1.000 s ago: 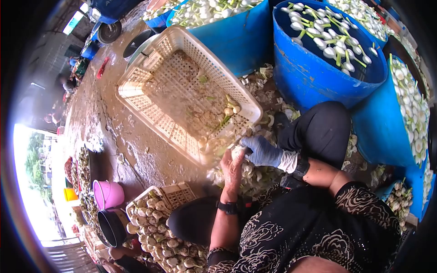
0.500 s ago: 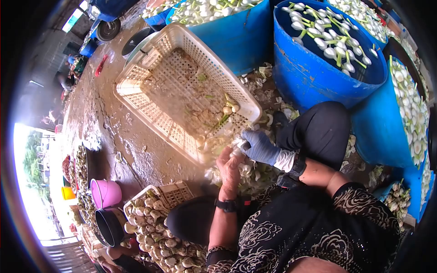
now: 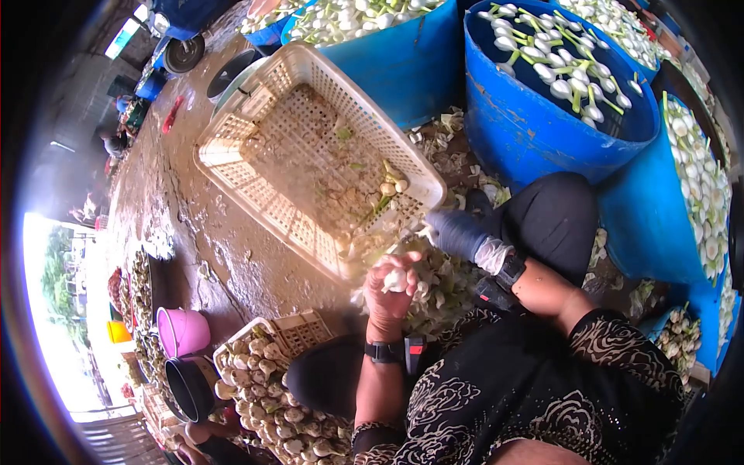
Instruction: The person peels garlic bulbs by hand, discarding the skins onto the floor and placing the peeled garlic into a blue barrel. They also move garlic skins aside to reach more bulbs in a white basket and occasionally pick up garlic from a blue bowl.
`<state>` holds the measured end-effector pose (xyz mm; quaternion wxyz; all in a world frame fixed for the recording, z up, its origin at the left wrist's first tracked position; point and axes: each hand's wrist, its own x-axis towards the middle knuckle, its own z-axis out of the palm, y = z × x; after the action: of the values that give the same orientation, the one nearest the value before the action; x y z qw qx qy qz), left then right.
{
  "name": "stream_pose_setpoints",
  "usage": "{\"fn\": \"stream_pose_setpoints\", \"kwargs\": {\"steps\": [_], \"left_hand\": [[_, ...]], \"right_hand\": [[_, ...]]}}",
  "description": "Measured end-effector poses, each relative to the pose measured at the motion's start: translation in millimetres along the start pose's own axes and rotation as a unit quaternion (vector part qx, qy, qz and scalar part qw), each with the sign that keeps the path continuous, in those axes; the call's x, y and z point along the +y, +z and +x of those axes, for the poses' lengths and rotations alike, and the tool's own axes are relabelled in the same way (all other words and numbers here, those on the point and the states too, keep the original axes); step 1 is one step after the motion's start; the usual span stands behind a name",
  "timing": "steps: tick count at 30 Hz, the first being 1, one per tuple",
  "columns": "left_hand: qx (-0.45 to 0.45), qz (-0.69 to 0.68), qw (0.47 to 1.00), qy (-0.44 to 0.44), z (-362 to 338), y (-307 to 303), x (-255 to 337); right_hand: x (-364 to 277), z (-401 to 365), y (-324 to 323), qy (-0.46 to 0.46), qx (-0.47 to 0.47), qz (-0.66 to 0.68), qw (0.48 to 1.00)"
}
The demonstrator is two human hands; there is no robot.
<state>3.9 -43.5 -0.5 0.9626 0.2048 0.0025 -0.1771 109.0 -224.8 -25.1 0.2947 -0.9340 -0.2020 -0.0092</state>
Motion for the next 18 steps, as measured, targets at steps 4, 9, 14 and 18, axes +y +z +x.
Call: {"fn": "stream_pose_setpoints", "kwargs": {"steps": [4, 9, 14, 18], "left_hand": [[0.150, -0.009, 0.982, 0.111, 0.1, 0.9, -1.6], [0.244, 0.223, 0.915, 0.231, 8.3, -7.0, -16.8], [0.353, 0.057, 0.915, 0.189, 17.4, -0.2, -25.4], [0.415, 0.096, 0.887, 0.177, 18.7, -14.8, -22.0]], "right_hand": [[-5.4, -20.2, 14.1, -0.066, -0.292, -0.088, 0.950], [-43.8, -24.1, -9.7, -0.198, -0.085, 0.201, 0.956], [-52.9, -26.5, 23.8, -0.176, -0.021, 0.176, 0.968], [-41.8, -22.4, 45.2, -0.035, 0.003, 0.379, 0.925]]}}
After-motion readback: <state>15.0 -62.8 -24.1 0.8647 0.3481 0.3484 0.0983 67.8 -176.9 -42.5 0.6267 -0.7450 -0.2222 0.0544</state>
